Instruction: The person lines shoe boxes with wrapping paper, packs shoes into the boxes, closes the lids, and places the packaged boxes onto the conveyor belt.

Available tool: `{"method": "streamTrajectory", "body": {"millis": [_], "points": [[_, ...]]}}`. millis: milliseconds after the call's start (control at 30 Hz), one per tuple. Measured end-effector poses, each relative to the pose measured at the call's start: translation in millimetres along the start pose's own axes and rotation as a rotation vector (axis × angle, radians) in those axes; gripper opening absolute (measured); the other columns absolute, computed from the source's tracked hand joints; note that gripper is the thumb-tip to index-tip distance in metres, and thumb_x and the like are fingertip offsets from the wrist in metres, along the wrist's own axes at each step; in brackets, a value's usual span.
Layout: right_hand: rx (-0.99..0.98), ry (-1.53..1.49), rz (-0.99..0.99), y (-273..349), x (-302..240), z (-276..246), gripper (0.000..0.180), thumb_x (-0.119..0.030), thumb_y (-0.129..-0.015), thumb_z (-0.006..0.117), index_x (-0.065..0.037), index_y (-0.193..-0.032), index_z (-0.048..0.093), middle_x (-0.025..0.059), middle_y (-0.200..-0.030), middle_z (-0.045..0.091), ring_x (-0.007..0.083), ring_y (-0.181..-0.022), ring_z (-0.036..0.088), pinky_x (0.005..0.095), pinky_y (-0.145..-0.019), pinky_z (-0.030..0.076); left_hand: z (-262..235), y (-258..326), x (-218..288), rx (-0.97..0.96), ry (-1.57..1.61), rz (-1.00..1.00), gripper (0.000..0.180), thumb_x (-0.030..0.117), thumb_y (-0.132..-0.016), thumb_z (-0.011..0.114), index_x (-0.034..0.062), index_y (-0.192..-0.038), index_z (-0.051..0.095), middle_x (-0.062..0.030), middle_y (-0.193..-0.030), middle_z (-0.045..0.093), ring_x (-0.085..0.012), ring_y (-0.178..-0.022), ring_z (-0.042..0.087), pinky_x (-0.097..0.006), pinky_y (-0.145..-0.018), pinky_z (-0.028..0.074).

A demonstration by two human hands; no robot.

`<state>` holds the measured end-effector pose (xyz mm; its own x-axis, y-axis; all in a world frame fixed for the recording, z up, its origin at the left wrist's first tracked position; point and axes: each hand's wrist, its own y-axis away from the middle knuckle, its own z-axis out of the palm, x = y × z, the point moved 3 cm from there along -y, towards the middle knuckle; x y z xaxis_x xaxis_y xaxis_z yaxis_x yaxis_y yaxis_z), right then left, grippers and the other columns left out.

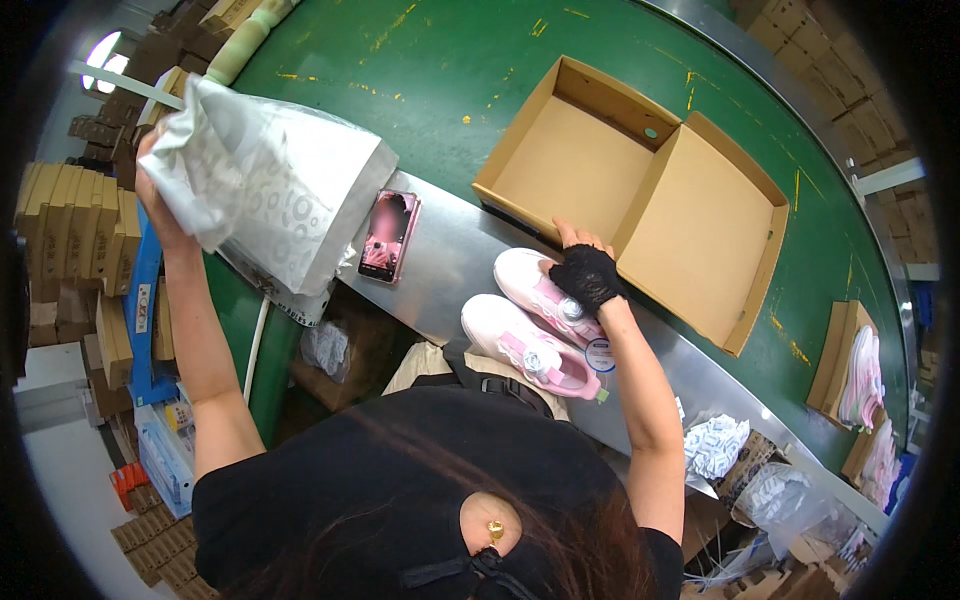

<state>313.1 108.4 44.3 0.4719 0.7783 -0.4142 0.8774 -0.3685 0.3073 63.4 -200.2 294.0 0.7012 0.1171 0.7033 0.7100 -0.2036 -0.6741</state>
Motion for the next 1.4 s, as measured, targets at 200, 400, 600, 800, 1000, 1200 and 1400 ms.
{"method": "streamTrajectory", "body": {"millis": [200,400,600,800,1000,1200,1400], "points": [[0.269,-0.613,-0.580,59,-101,-110,0.075,-0.027,-0.070,0.067,-0.008,-0.131,0.027,0.0199,-0.123,0.042,0.0311,-0.107,0.047,0.0402,-0.088,0.040,150,18,54,-0.715,0.388,0.293,0.020,0.013,-0.083,0.050,-0.0003,-0.098,0.049,-0.0081,-0.084,0.056,-0.0152,-0.068,0.057,-0.025,-0.060,0.049],[0.966,-0.799,-0.358,69,-39,-156,0.050,-0.014,-0.076,0.058,-0.002,-0.120,0.039,0.0106,-0.112,0.050,0.0213,-0.098,0.053,0.0313,-0.078,0.046,272,55,164,-0.844,0.312,0.139,0.034,0.027,-0.084,0.052,-0.0060,-0.088,0.053,-0.0171,-0.080,0.056,-0.0236,-0.070,0.058,-0.032,-0.062,0.047],[1.268,-0.213,-0.063,92,101,-170,0.036,-0.019,-0.083,0.051,-0.003,-0.115,0.046,0.0108,-0.113,0.050,0.0223,-0.107,0.047,0.0338,-0.089,0.040,301,93,129,-0.803,0.035,0.709,0.059,0.047,-0.075,0.058,-0.0039,-0.103,0.049,-0.0202,-0.098,0.053,-0.0346,-0.087,0.055,-0.040,-0.075,0.044],[1.247,-1.043,0.452,115,236,-118,0.040,-0.015,-0.083,0.048,-0.007,-0.121,0.042,0.0088,-0.121,0.045,0.0234,-0.109,0.045,0.0384,-0.091,0.038,293,126,-23,-1.227,-0.617,0.462,0.058,0.045,-0.066,0.066,0.0111,-0.111,0.050,-0.0121,-0.103,0.051,-0.0285,-0.102,0.048,-0.047,-0.084,0.037],[0.964,-0.102,0.735,167,310,-49,0.048,-0.012,-0.078,0.056,-0.010,-0.124,0.040,0.0066,-0.124,0.045,0.0224,-0.114,0.042,0.0392,-0.094,0.036,256,125,-109,-1.317,-0.631,0.042,0.059,0.059,-0.069,0.057,0.0214,-0.114,0.055,-0.0168,-0.138,0.023,-0.0324,-0.128,0.018,-0.062,-0.096,0.013],[0.710,0.214,0.853,203,328,-18,0.070,0.000,-0.064,0.067,-0.003,-0.127,0.035,0.0151,-0.126,0.042,0.0286,-0.116,0.041,0.0327,-0.097,0.033,229,103,-189,-0.673,-0.731,-0.307,0.083,0.063,-0.063,0.060,0.0093,-0.124,0.041,-0.0230,-0.131,0.029,-0.0373,-0.124,0.024,-0.059,-0.096,0.018],[1.243,-1.510,0.789,237,284,35,0.044,-0.035,-0.079,0.058,-0.009,-0.114,0.050,0.0106,-0.111,0.053,0.0214,-0.094,0.054,0.0301,-0.072,0.045,239,123,-211,-0.502,0.314,-1.232,0.058,0.020,-0.065,0.075,-0.0074,-0.106,0.044,-0.0220,-0.109,0.048,-0.0311,-0.092,0.055,-0.040,-0.059,0.052]]}}
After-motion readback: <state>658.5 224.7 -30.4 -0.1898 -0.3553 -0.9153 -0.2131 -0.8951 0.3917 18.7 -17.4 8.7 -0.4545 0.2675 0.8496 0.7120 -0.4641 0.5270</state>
